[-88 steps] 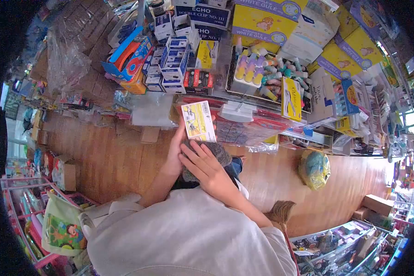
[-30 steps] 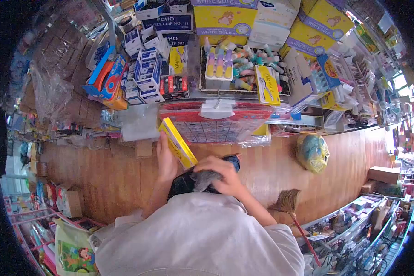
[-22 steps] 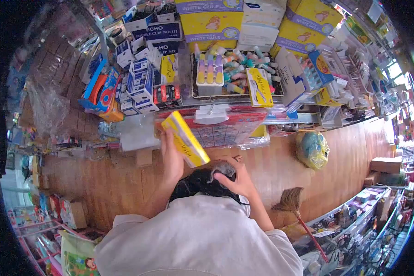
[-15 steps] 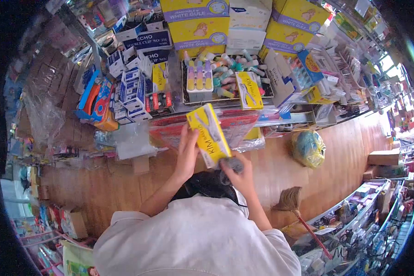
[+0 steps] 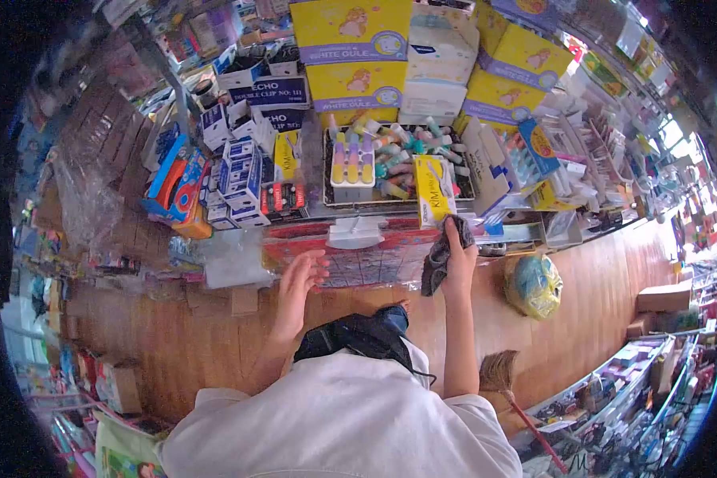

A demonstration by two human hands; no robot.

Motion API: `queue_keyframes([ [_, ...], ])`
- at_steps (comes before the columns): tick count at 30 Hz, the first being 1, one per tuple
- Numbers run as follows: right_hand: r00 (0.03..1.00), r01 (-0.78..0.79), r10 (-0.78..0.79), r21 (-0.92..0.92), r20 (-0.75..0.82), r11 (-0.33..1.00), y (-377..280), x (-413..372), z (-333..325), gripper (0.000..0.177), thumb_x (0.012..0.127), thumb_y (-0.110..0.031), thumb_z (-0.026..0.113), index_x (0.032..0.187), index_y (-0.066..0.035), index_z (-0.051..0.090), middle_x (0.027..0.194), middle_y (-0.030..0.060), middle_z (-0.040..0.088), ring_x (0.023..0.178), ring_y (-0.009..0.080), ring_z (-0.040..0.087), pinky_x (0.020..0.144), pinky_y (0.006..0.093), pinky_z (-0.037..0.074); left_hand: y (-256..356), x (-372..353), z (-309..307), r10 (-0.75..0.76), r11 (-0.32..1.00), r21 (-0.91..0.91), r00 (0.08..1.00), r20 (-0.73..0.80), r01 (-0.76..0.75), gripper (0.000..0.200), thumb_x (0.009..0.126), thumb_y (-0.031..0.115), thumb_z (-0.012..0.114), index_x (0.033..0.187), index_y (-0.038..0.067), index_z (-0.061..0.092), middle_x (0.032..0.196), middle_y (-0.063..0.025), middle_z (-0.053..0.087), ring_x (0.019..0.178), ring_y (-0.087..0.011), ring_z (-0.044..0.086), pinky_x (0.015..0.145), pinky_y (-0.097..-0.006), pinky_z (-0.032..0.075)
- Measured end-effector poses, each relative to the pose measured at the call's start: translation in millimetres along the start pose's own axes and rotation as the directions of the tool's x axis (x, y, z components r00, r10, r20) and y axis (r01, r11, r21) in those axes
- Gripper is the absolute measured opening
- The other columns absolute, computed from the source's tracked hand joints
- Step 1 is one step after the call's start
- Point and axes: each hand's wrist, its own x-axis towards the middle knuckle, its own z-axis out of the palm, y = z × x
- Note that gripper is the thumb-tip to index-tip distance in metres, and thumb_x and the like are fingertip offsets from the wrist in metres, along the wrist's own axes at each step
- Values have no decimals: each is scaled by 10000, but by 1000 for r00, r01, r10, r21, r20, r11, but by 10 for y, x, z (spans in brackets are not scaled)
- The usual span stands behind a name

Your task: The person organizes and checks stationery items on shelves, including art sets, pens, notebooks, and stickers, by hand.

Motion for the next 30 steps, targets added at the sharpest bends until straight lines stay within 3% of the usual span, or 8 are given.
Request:
queue_keyframes([
  [7,985,132,-147,-145,-96,981,71,158,89,237,879,-271,659,838,-39,634,660,-23,550,517,63,484,461,229,361,92,54,-144,63,997,53,997,-35,-61,323,993,288,424,1157,46,560,1016,-48,598,908,-111,553,797,-250,428],
  [11,993,69,-82,-141,-82,988,147,20,-67,255,884,-282,651,954,-39,622,744,-2,590,592,69,533,520,216,418,412,478,-209,433,874,279,898,-74,-398,232,982,165,450,1119,1,539,967,-63,609,865,-126,573,767,-284,452],
  [15,997,73,-78,-180,-21,981,260,-247,-144,262,882,-268,656,963,-22,614,759,-18,574,612,61,520,530,215,407,655,1168,-259,668,604,612,743,-39,-511,228,935,122,502,1077,-56,507,996,-208,606,857,-299,623,754,-360,496],
  [16,998,53,-58,-202,-15,978,280,-321,-150,249,883,-260,652,946,-21,624,733,-16,572,605,63,517,527,217,402,676,1355,-267,669,604,614,742,-44,-508,228,935,122,502,1077,-56,507,996,-208,606,857,-299,623,754,-360,496],
  [18,1000,23,-24,-225,0,974,292,-508,-125,241,881,-249,654,941,-16,634,715,-9,579,615,68,519,532,229,407,643,1715,-284,666,312,902,746,17,-299,282,889,139,545,1055,-83,498,988,-269,603,889,-375,622,760,-432,502],
  [22,999,18,-7,-311,36,950,719,-609,-423,225,895,-252,631,879,-28,621,704,9,580,554,86,523,484,236,404,583,2194,-304,368,362,932,922,-118,-25,386,835,213,606,1048,-100,531,962,-276,626,888,-423,622,791,-477,504],
  [26,991,-108,126,-301,42,948,653,-870,-396,269,877,-265,654,853,2,627,698,39,608,557,105,559,496,252,439,743,2402,-354,128,209,978,991,-42,15,394,825,262,626,999,-90,608,1040,-276,615,949,-395,622,812,-440,513],
  [30,977,-207,214,-257,1,944,658,-975,-386,272,866,-263,673,849,7,646,752,57,652,628,107,590,561,244,456,751,2478,-353,75,24,999,996,40,-42,409,772,240,686,1017,-76,601,1051,-250,622,978,-369,622,813,-420,520],
])
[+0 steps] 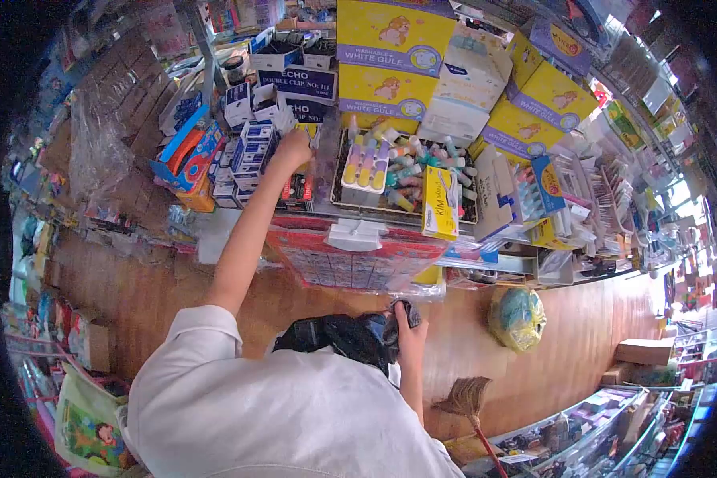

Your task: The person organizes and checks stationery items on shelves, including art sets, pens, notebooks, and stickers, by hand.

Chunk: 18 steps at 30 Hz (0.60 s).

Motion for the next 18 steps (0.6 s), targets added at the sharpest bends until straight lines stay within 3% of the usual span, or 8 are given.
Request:
queue_keyframes([
  [2,1000,-22,22,10,-16,1000,19,25,-3,268,865,-262,673,850,5,647,757,57,655,634,108,592,568,243,457,3,32,81,-169,980,-129,972,-163,149,415,720,184,721,1043,-45,596,1052,-209,638,980,-339,635,807,-406,529],
  [6,998,-30,33,-47,54,998,11,81,-9,281,844,-275,695,857,2,651,774,49,651,651,107,589,585,248,457,114,-30,-37,-258,965,-93,956,-142,247,429,700,148,733,1067,-16,584,1086,-176,631,994,-324,637,799,-404,533],
  [8,998,-28,32,-65,63,998,11,120,-3,287,837,-278,701,867,4,655,779,42,648,656,103,585,590,249,455,139,-64,-37,-250,967,-122,931,-265,225,389,680,174,764,979,-27,616,976,-199,655,952,-352,640,799,-434,528],
  [11,996,55,-47,-110,74,992,18,176,6,262,866,-265,668,864,-6,627,709,40,614,549,102,551,477,247,424,167,40,29,-340,941,-139,861,-379,310,354,689,157,743,966,-19,610,992,-201,651,947,-345,645,786,-439,533],
  [13,998,37,-30,-133,55,990,8,170,8,285,843,-267,694,909,9,666,790,16,633,678,85,563,610,241,450,162,-8,-72,-300,953,-139,895,-330,268,365,693,143,736,988,-21,599,1056,-221,618,968,-347,634,789,-437,529],
  [15,997,16,-7,-116,76,993,-25,133,20,271,849,-255,687,911,8,664,797,18,633,688,84,563,618,239,450,128,-39,-97,-255,965,-139,925,-280,224,376,697,130,729,1010,-24,587,1120,-241,585,990,-349,623,792,-436,525],
  [17,995,-2,11,-96,95,995,-45,102,31,258,855,-244,680,912,7,662,803,19,633,697,84,562,627,237,451,71,-30,-63,-95,977,-208,955,-281,36,320,699,102,703,963,-43,592,1056,-272,577,958,-392,602,800,-456,508],
  [18,995,6,3,-93,95,996,-43,87,37,249,861,-235,673,921,7,658,802,16,631,703,85,564,628,238,451,49,-30,-38,-92,978,-206,956,-279,34,320,699,102,703,963,-43,592,1056,-272,577,958,-392,602,800,-456,508],
])
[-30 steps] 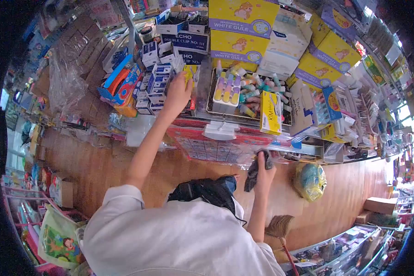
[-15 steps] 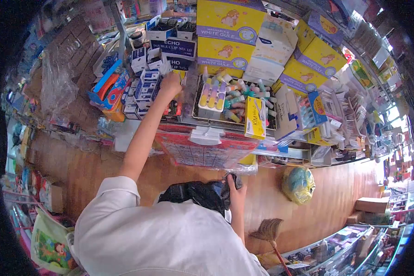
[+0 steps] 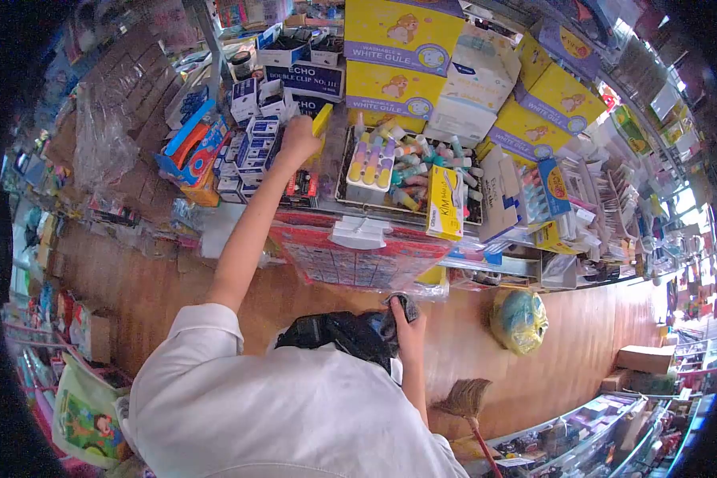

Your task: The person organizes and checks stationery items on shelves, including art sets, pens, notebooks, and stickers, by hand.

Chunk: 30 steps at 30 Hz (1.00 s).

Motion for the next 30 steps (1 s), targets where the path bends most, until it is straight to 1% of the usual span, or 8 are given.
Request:
queue_keyframes([
  [6,994,72,-73,6,81,997,100,13,-47,291,880,-231,650,1068,-17,588,884,18,612,800,91,566,680,238,453,12,-114,-123,169,979,-31,894,-416,-200,340,694,32,669,998,-57,545,991,-275,531,963,-417,529,855,-443,441],
  [11,997,-19,-4,293,77,956,24,-49,71,427,895,-160,588,1273,-52,420,1080,63,550,969,140,544,811,244,447,193,-688,-791,134,894,-381,951,-278,-237,351,803,80,638,1106,-39,507,1051,-189,585,995,-290,573,880,-363,449],
  [13,963,-40,-61,363,263,931,59,-24,21,546,862,-81,537,1359,-59,312,1176,85,508,1043,189,522,897,279,427,215,-1019,-934,49,431,-902,999,15,-7,409,861,89,601,1224,-12,442,1129,-172,588,1028,-242,599,866,-331,480],
  [15,957,-13,-54,227,284,974,47,-47,23,594,835,-44,538,1375,-48,291,1203,89,500,1071,194,509,919,298,416,169,-1323,-1002,167,166,-962,955,245,217,471,892,95,569,1309,14,363,1180,-179,575,1043,-257,612,836,-339,519],
  [19,890,221,-130,-163,437,962,-103,-12,74,679,771,51,603,1381,-2,309,1264,112,488,1135,195,488,959,316,402,28,-1945,-672,279,-98,-892,872,402,442,595,957,449,404,1397,61,300,1244,-230,523,1056,-339,597,845,-429,526],
  [23,788,614,-527,-336,318,715,-734,-240,302,566,717,-9,748,1232,8,512,1152,137,581,1048,217,577,883,336,472,-17,-2471,-356,366,-515,-523,726,582,679,586,963,484,333,1391,85,365,1276,-213,516,1051,-354,595,847,-472,517],
  [25,476,858,-756,-428,450,285,-965,-211,319,598,603,28,756,1172,-6,578,1102,149,606,984,263,611,830,346,496,57,-2675,-316,265,-558,-468,681,683,686,565,962,465,354,1374,81,393,1249,-210,538,1022,-361,608,821,-489,524],
  [30,377,892,-703,-440,603,101,-1006,-304,653,651,512,-8,735,1150,-21,607,1183,130,562,1029,293,554,865,361,452,32,-2975,-58,436,-592,-353,656,616,725,493,970,421,375,1328,89,443,1182,-155,587,1006,-303,618,855,-476,510],
])
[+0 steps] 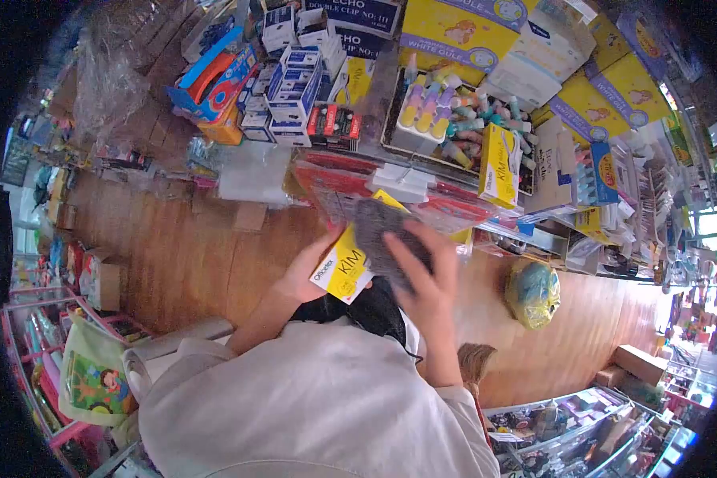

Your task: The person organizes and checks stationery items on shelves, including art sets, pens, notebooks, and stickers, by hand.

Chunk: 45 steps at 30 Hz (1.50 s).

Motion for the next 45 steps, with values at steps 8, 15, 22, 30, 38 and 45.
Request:
queue_keyframes([
  [8,923,261,-278,100,267,960,-157,-267,420,578,580,-108,688,1150,-46,620,1162,108,542,1021,292,502,884,414,388,42,-130,54,8,995,99,990,-139,6,501,955,454,419,1271,75,505,1181,-79,600,1035,-174,594,902,-330,480],
  [15,977,152,-156,40,146,988,-84,-86,435,477,645,-74,622,1121,-40,620,1033,105,585,891,303,548,780,409,417,-17,-128,70,105,986,148,983,-149,-83,465,956,434,431,1246,82,523,1161,-75,611,1005,-185,611,891,-337,481],
  [22,997,72,-74,88,15,994,11,-53,440,507,586,-24,694,1088,-40,627,1029,104,576,911,314,543,788,396,430,18,-99,88,81,978,208,972,-222,-34,460,969,409,391,1259,69,500,1164,-105,607,1041,-225,604,928,-370,468],
  [30,930,252,-295,203,219,946,-265,-227,473,504,581,-68,652,1083,-30,638,1015,99,578,916,272,549,795,405,416,34,-73,42,100,987,117,992,78,-109,470,988,397,356,1301,66,472,1237,-67,567,1115,-176,547,978,-356,423],
  [38,1000,14,-13,-94,2,995,48,36,372,597,550,-57,668,1145,-68,624,1008,89,558,845,272,523,715,379,416,-24,-86,121,-18,990,140,1000,-24,21,507,952,451,436,1304,88,476,1218,-81,579,1043,-190,594,922,-354,461],
  [45,969,204,-210,57,129,977,24,-306,447,514,584,-105,676,1098,-100,658,1026,82,575,873,248,558,695,384,443,47,-134,103,78,988,140,987,-142,-58,493,963,433,420,1308,84,476,1188,-78,595,1038,-182,596,907,-350,470],
])
